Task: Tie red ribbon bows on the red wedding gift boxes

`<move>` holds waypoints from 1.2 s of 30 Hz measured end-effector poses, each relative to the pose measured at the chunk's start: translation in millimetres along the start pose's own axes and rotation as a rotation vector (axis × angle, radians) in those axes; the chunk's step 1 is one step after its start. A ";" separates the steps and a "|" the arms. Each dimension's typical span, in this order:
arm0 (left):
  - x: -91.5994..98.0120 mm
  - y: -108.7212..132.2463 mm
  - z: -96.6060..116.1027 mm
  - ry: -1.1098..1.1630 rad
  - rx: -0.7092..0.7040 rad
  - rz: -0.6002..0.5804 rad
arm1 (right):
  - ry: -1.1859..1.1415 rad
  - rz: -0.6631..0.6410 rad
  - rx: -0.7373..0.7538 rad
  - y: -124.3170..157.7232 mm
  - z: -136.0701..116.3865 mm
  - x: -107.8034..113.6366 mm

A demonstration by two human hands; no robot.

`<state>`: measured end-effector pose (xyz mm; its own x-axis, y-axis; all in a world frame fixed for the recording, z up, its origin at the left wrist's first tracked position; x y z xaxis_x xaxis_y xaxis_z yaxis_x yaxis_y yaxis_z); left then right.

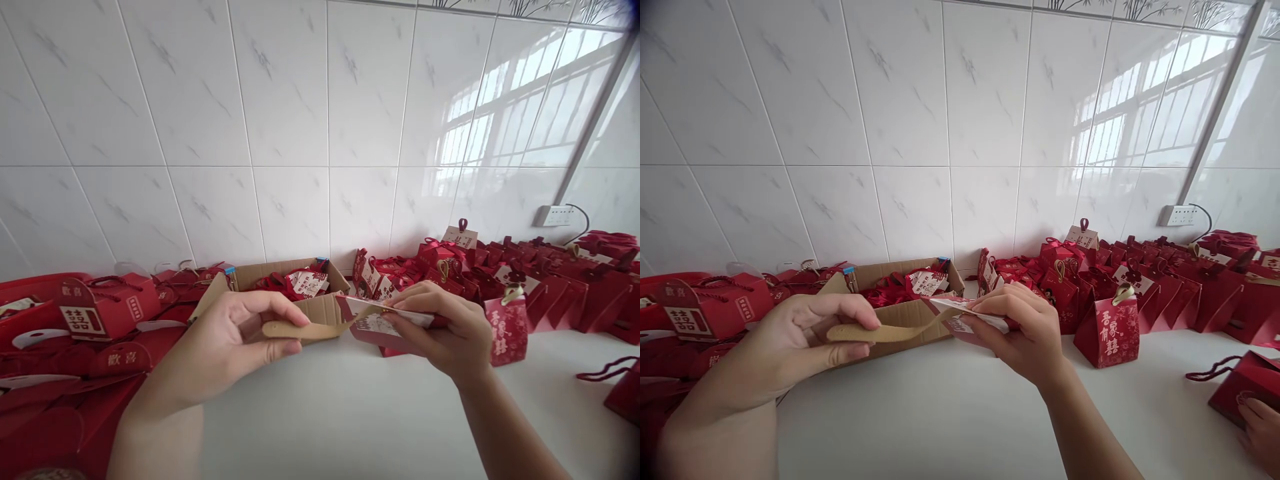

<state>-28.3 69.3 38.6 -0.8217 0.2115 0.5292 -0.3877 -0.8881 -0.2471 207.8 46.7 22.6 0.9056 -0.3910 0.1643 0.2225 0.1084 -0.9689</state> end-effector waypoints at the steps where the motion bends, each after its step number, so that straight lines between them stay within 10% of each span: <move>1: 0.6 2.1 1.6 0.001 -0.015 0.003 | 0.003 -0.001 0.001 -0.2 -0.3 -0.5; 16: -0.3 14.9 15.0 0.436 -0.235 0.615 | -0.111 -0.174 0.109 -4.0 -31.3 -33.6; 28: -38.6 1.0 16.7 0.054 0.022 0.007 | 0.004 -0.303 0.155 -0.7 -30.6 -30.8; 36: -42.4 1.1 21.6 -0.055 -0.124 0.182 | -0.005 -0.304 0.140 0.4 -27.1 -29.2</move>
<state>15.1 50.5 33.5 -0.8602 0.0271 0.5092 -0.2865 -0.8517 -0.4387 171.7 33.4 12.3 0.7919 -0.4205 0.4428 0.5298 0.1124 -0.8407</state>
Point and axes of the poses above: each hand's wrist, its own y-axis away from the middle knuckle, its own x-axis out of the back of the hand, z = x × y, the point moved 5 cm from there along -y, towards the middle knuckle, and after that the axes turned 14 degrees about x, right-handed, at the moved point
